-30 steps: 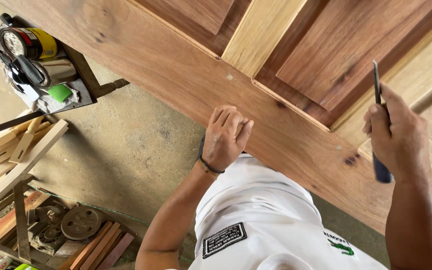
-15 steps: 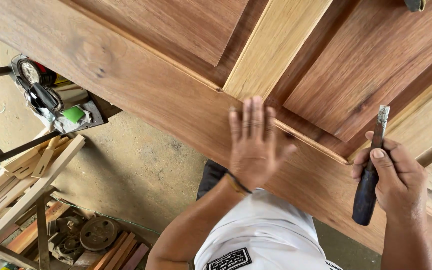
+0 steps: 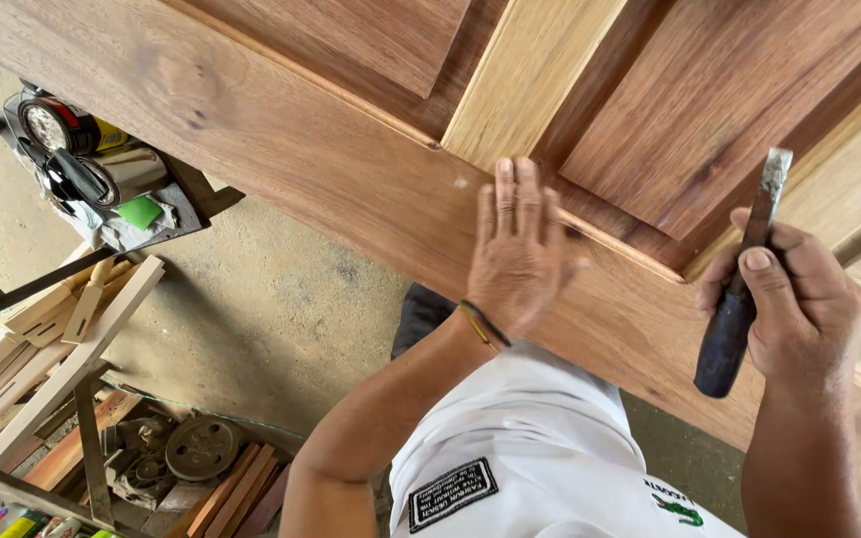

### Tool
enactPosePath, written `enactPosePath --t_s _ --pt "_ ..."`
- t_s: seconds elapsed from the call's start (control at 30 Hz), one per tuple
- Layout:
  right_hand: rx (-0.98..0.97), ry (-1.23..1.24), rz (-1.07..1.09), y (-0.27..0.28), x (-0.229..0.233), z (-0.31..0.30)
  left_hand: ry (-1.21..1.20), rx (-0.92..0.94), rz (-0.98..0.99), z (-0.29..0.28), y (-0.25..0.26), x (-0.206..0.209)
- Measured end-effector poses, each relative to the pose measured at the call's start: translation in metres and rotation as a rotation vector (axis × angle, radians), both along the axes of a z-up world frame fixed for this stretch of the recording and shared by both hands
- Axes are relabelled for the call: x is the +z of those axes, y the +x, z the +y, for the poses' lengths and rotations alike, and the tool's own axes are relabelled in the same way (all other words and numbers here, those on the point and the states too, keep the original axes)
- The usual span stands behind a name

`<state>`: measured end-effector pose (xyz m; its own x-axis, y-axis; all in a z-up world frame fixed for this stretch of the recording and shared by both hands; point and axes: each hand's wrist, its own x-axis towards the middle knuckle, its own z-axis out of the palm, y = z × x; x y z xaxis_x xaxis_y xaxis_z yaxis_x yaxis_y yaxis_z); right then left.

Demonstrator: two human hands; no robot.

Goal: The person sands the surface and edges of a wooden door using a sanding block. They then use a chisel to carve or refine the grooves and corners of the door's frame. The person alternates between sanding and chiseling to smooth the wood.

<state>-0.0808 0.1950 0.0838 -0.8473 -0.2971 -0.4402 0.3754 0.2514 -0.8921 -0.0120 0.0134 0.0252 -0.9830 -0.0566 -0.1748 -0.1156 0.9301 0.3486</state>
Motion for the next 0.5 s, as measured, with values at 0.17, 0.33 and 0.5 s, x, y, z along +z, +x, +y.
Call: enactPosePath --t_s 0.17,0.33,0.5 --pt "-0.116 -0.090 0.006 -0.010 0.008 -0.013 0.982 0.037 -0.123 0.018 -0.019 0.053" --pt "0.431 0.082 0.433 -0.047 0.021 -0.051 1.253 0.265 -0.231 0.018 -0.013 0.055" --pt "0.401 0.399 0.995 -0.144 -0.023 -0.062 0.901 0.634 -0.075 -0.044 -0.010 0.035"
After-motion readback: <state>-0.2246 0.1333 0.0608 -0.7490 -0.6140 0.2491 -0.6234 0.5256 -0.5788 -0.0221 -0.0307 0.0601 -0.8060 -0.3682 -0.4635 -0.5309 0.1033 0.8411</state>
